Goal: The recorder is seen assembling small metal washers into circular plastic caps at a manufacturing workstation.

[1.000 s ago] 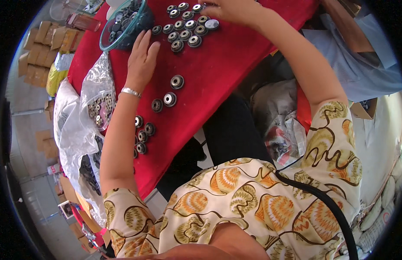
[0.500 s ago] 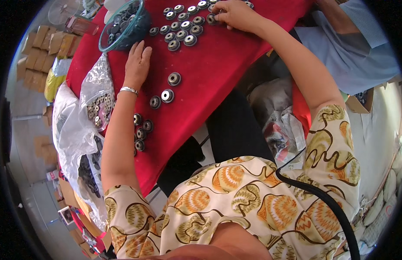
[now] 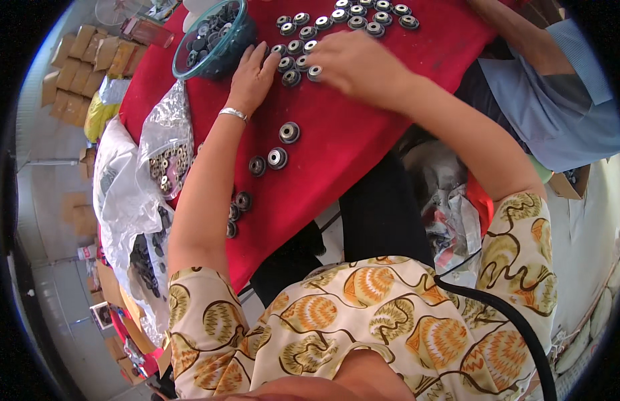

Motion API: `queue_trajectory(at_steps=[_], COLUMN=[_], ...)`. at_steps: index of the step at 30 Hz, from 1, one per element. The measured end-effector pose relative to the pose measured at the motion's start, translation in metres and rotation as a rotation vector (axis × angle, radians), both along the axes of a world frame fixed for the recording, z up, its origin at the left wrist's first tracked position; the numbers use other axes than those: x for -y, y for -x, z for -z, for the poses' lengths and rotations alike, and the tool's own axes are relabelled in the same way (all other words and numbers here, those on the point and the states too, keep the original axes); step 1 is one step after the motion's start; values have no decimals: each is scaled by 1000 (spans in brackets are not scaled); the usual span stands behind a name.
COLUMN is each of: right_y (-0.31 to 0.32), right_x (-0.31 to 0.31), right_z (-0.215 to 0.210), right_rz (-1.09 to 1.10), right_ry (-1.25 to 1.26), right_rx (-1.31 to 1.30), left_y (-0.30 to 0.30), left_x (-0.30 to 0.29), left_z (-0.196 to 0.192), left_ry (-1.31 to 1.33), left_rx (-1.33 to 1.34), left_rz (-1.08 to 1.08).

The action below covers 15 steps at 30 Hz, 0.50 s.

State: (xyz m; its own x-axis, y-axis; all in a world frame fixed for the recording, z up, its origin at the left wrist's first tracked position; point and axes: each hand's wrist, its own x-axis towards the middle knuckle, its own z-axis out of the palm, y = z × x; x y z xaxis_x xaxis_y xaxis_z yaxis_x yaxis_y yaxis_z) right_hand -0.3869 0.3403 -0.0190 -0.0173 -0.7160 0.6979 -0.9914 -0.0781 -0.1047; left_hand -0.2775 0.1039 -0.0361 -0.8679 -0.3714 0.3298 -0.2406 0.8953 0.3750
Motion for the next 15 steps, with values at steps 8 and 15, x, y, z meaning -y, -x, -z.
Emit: queue_trajectory(at_steps=[8, 15], right_y=[8, 61], right_x=[33, 9], right_z=[8, 9], right_rz=[43, 103], right_ry=[-390, -448], right_rx=[-106, -160], left_y=[68, 143], left_x=[3, -11], left_z=[11, 17], left_ry=[89, 162], left_rx=[-35, -56], left_rz=[79, 249])
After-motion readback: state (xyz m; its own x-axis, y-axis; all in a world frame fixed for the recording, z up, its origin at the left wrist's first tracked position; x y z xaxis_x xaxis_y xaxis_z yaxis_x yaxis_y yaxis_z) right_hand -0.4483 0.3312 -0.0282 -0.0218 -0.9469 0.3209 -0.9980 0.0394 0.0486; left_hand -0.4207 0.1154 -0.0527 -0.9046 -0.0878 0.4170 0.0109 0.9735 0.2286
